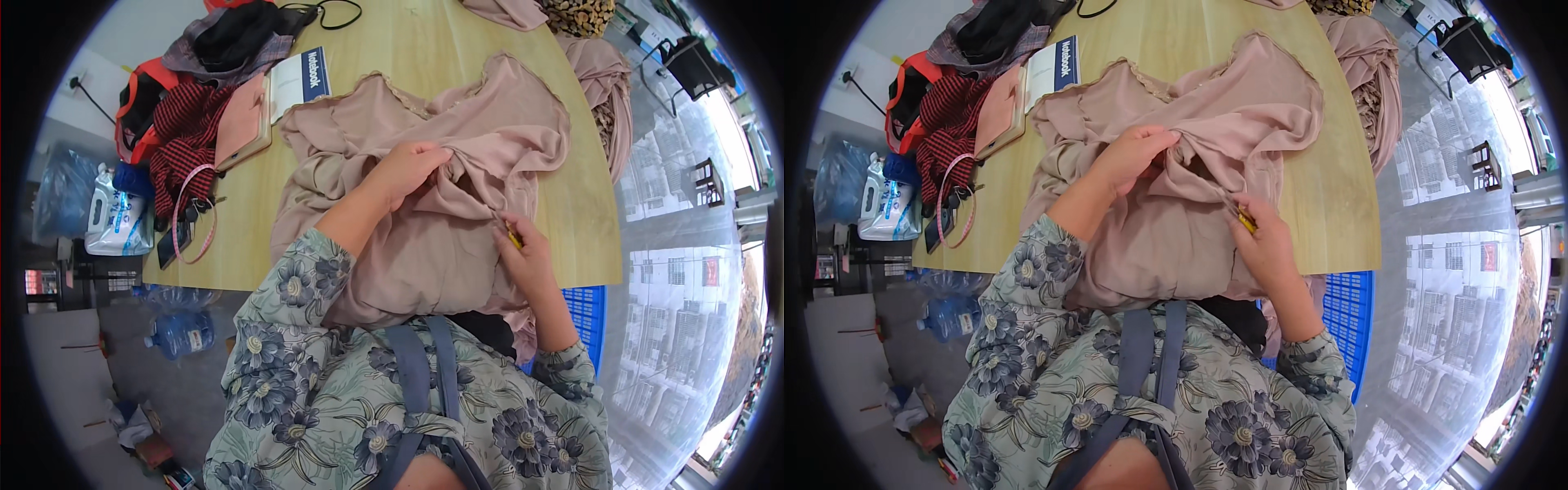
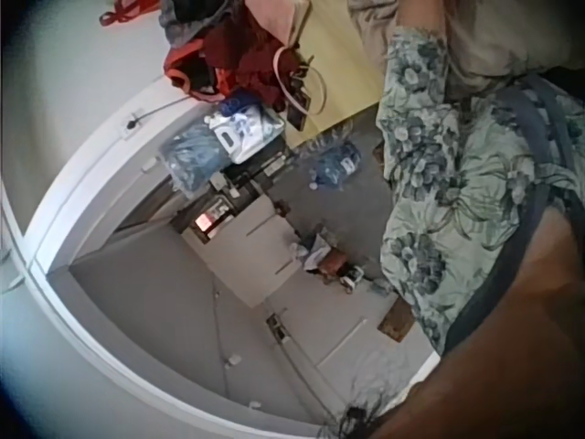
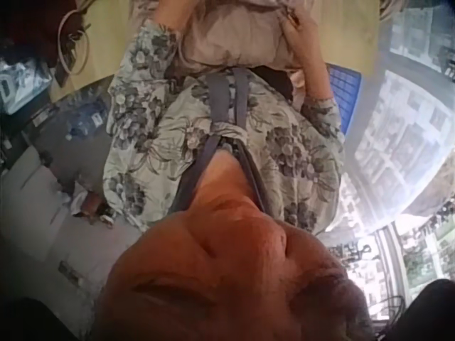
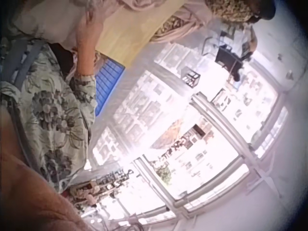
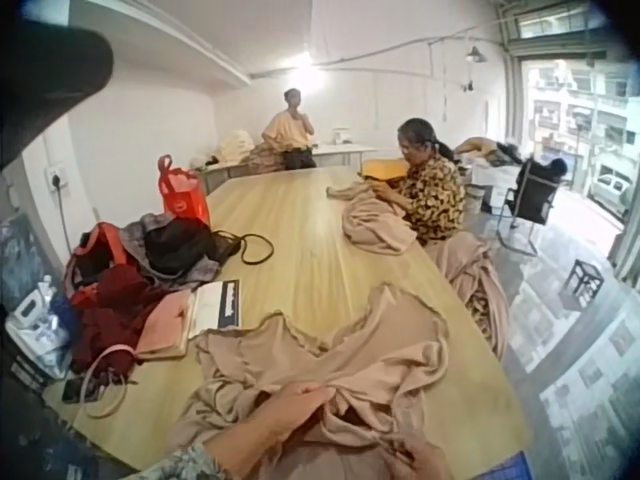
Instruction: The person trims loose threads from a garment using thread clippers, turning and repositioning different seams and edges before lifting it up.
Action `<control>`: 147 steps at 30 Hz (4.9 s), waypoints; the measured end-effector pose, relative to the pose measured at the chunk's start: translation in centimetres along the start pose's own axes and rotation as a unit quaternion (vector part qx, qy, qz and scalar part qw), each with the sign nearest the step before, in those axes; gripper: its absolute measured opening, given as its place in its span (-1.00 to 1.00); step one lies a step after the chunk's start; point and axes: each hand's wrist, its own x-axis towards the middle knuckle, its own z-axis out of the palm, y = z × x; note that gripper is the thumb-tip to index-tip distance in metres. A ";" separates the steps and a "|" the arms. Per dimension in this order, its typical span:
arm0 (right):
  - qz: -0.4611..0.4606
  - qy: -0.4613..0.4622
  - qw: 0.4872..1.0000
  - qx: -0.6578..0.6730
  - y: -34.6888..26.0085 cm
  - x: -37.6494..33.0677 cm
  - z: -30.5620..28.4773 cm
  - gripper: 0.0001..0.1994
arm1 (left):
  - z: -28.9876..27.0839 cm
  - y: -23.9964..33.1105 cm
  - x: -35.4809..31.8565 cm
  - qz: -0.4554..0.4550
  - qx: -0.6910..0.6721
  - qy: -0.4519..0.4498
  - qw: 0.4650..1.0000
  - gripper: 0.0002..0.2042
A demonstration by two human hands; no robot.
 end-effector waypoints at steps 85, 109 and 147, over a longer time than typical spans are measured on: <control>-0.062 0.004 0.998 -0.015 -4.0 6.2 1.9 -0.74 | -4.1 -0.1 -6.1 0.040 -0.354 -0.063 0.932 -0.75; 0.139 -0.103 0.816 0.551 -2.5 5.1 3.2 -0.90 | -4.4 -2.3 -5.5 0.122 -0.090 0.076 0.985 -0.75; -0.130 -0.033 0.991 -0.007 -5.4 2.8 1.0 -0.75 | -3.7 0.7 -5.5 0.014 -0.095 -0.191 0.977 -0.83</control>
